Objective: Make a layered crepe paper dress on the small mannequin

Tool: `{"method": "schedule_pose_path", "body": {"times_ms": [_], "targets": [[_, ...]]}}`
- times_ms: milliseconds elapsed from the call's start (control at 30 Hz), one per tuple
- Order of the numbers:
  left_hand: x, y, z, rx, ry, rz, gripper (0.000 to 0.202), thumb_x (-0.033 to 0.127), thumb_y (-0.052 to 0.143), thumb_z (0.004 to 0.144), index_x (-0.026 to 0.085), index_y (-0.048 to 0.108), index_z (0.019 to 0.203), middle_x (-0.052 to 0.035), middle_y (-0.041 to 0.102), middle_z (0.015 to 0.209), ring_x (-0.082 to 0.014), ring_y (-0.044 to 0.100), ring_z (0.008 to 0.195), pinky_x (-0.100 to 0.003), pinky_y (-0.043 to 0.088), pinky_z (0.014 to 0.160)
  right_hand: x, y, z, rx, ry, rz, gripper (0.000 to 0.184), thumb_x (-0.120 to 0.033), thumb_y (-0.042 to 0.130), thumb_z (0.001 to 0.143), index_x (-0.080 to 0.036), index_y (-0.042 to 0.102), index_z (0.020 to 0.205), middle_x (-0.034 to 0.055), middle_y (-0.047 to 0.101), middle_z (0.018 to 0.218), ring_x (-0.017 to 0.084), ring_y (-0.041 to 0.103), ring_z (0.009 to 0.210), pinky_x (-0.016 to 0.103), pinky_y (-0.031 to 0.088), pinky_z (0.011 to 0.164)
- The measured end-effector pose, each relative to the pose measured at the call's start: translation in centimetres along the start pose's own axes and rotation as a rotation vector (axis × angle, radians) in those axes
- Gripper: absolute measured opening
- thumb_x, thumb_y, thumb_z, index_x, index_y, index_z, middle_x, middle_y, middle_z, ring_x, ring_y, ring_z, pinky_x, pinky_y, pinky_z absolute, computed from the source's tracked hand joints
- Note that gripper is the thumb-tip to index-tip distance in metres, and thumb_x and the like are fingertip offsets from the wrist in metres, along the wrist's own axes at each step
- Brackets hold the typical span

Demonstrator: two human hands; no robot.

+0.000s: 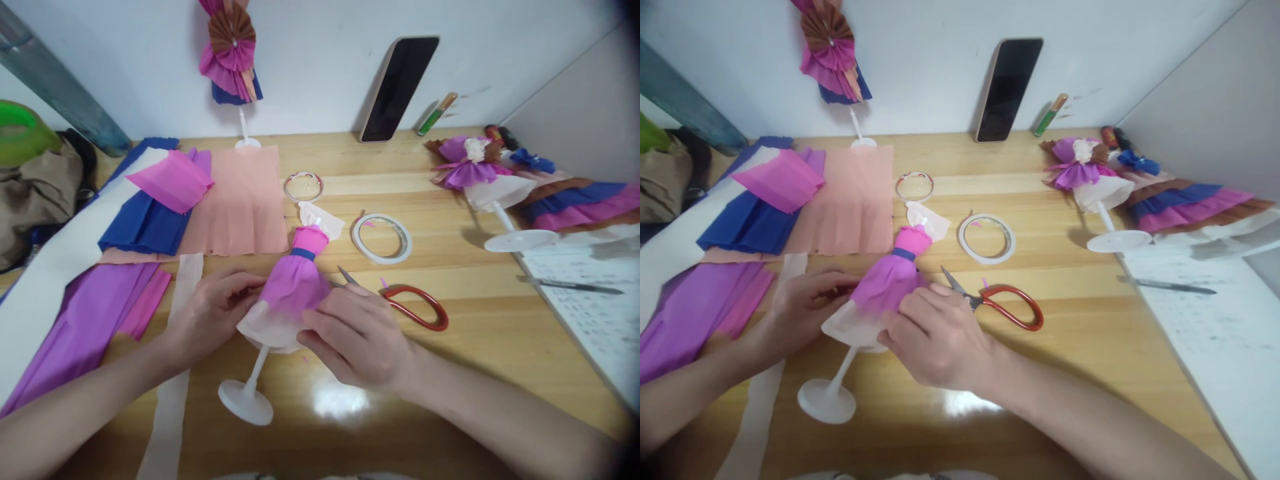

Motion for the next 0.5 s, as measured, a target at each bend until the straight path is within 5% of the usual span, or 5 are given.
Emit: {"method": "schedule_pose_path", "body": {"times_ms": [167,333,500], "targets": [[1.2,-2.3,-0.9,0.102,0.088,0.067,0.017,0.030,0.055,0.092,0.021,0.068,0.096,-0.0037,0.070,0.083,-0.0135,0.064,0.068,-0.024,0.051,0.055,-1.2,0.5,0.0,-0.044,-0.033,0.005,0.018,-0.031,0.055,0.089,-0.018,0.065,0.084,0.0019,0.056,0.064,0.016,0.046,0.060,0.032,0.034,0.057],[5.0,-1.5,-2.8,0.022,0.415,0.300,0.055,0.055,0.060,0.084,0.019,0.051,0.125,-0.0109,0.065,0.103,-0.0216,0.066,0.085,-0.033,0.058,0.065,-1.0,1.9,-0.2,-0.059,-0.018,-0.137,0.021,-0.010,0.054,0.084,-0.020,0.059,0.066,-0.0010,0.049,0.060,0.015,0.040,0.060,0.033,0.026,0.058],[6.6,0.2,-2.6,0.066,0.474,0.565,0.042,0.025,0.058,0.081,0.015,0.049,0.122,-0.0110,0.061,0.102,-0.0224,0.064,0.084,-0.033,0.058,0.060,-1.6,1.3,-0.3,0.023,-0.072,-0.075,0.028,-0.004,0.052,0.081,-0.020,0.051,0.058,-0.0024,0.041,0.054,0.014,0.032,0.056,0.033,0.023,0.056]]}}
Point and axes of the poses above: each hand's wrist, its own z-axis towards the middle knuckle, its own y-axis out of the palm, x = y × z, the point moved 10 cm from there along z, towards the middle knuckle
